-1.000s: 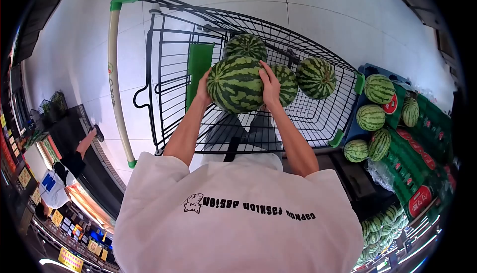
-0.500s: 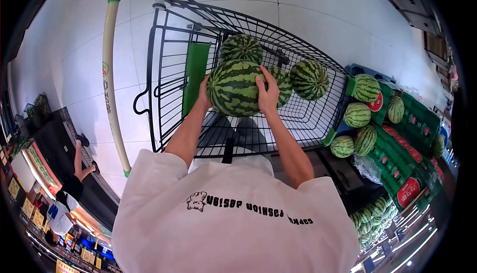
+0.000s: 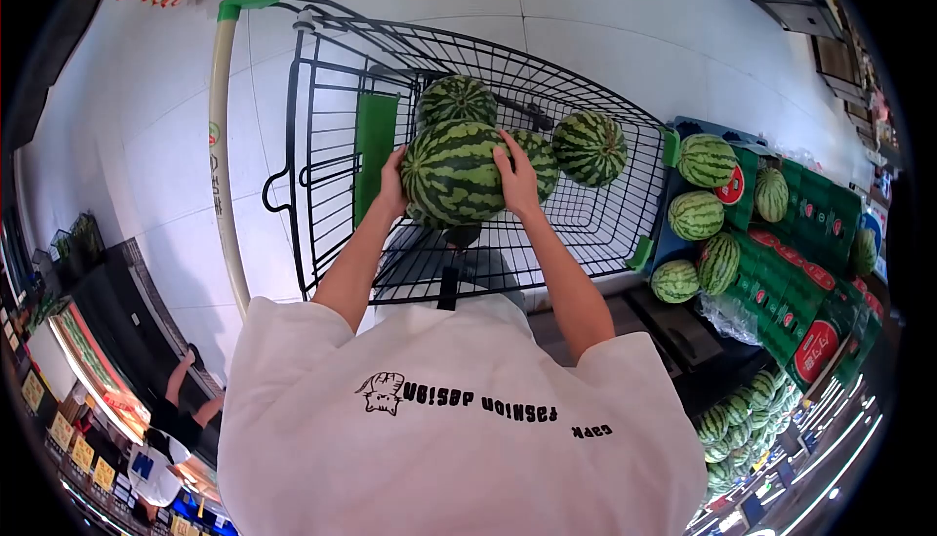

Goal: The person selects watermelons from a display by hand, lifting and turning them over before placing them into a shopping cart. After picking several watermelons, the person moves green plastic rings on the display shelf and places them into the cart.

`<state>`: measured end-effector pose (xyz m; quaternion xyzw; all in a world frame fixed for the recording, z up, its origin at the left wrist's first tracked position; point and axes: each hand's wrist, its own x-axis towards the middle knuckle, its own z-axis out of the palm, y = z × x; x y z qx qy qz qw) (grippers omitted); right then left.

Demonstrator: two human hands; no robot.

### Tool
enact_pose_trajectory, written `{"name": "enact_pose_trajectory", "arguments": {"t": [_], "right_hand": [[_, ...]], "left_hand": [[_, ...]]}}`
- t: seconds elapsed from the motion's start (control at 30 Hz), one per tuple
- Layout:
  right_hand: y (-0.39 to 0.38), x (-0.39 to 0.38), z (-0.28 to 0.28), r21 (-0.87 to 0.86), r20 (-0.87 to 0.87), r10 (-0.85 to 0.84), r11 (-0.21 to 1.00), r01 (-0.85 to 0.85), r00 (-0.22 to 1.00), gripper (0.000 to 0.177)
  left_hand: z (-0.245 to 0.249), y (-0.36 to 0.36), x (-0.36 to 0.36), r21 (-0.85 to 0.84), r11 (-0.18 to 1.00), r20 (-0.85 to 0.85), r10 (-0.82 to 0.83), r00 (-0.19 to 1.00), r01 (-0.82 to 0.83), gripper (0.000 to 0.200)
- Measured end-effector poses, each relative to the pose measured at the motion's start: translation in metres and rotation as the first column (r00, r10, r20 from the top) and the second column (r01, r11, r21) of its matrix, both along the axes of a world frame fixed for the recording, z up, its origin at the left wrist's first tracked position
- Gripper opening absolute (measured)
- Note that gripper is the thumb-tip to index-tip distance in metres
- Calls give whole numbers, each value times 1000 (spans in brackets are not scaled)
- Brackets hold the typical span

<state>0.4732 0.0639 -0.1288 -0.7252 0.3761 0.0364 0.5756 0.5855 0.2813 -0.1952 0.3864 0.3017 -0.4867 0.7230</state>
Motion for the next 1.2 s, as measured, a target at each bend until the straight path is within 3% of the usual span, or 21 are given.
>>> {"name": "enact_pose_trajectory", "arguments": {"t": [0.17,0.2,0.3,0.47,0.57,0.6,0.63,0.7,0.77,0.8,0.83,0.9,0.97,1.0,1.1,1.17,1.2], "right_hand": [[-12,-45,-12,-67,-87,-15,998,9,996,58],[-9,-59,-4,-116,-34,-45,992,41,998,55],[-10,-114,16,-237,-31,66,969,-71,997,46],[19,-213,27,-523,35,123,848,-87,992,34],[44,-259,44,-683,65,96,730,-25,993,37],[52,-269,53,-725,87,70,689,15,994,38],[60,-279,58,-762,111,42,645,58,993,38],[76,-304,53,-660,104,-93,738,139,990,40],[95,-335,20,-475,74,-257,840,261,964,40],[104,-351,7,-492,-25,-285,838,236,958,39],[111,-368,-3,-425,-87,-282,878,221,955,39],[124,-401,-23,-274,-205,-255,942,194,945,39],[146,-434,-50,-240,-311,-246,955,174,918,39],[154,-448,-57,-223,-362,-242,960,169,900,39],[174,-481,-54,-172,-368,-341,939,297,865,41],[191,-494,-74,-169,-408,-484,873,457,774,36],[202,-503,-91,-169,-424,-560,821,545,712,35]], "left_hand": [[22,7,-13,35,999,150,5,989,-11,52],[34,7,-18,66,998,173,-15,985,4,51],[38,11,-35,245,969,261,-40,965,-26,51],[22,22,-60,313,948,347,-54,936,-61,54],[24,27,-89,400,913,452,-117,884,-84,53],[29,26,-104,470,881,454,-196,869,-47,54],[17,32,-112,607,793,422,-378,824,53,45],[-2,45,-132,725,564,362,-801,477,397,37],[83,14,-181,762,548,532,-833,149,345,34],[88,7,-190,786,470,523,-852,-27,401,34],[111,-6,-202,775,393,500,-860,-101,495,36],[143,-26,-223,931,236,348,-808,-476,279,40],[141,-36,-233,977,210,162,-627,-762,35,44],[138,-44,-236,968,234,45,-510,-859,-89,46],[130,-81,-242,879,464,257,-262,-930,112,47],[121,-109,-248,813,407,525,-204,-826,416,51],[119,-120,-252,838,362,493,-184,-850,407,52]]}}
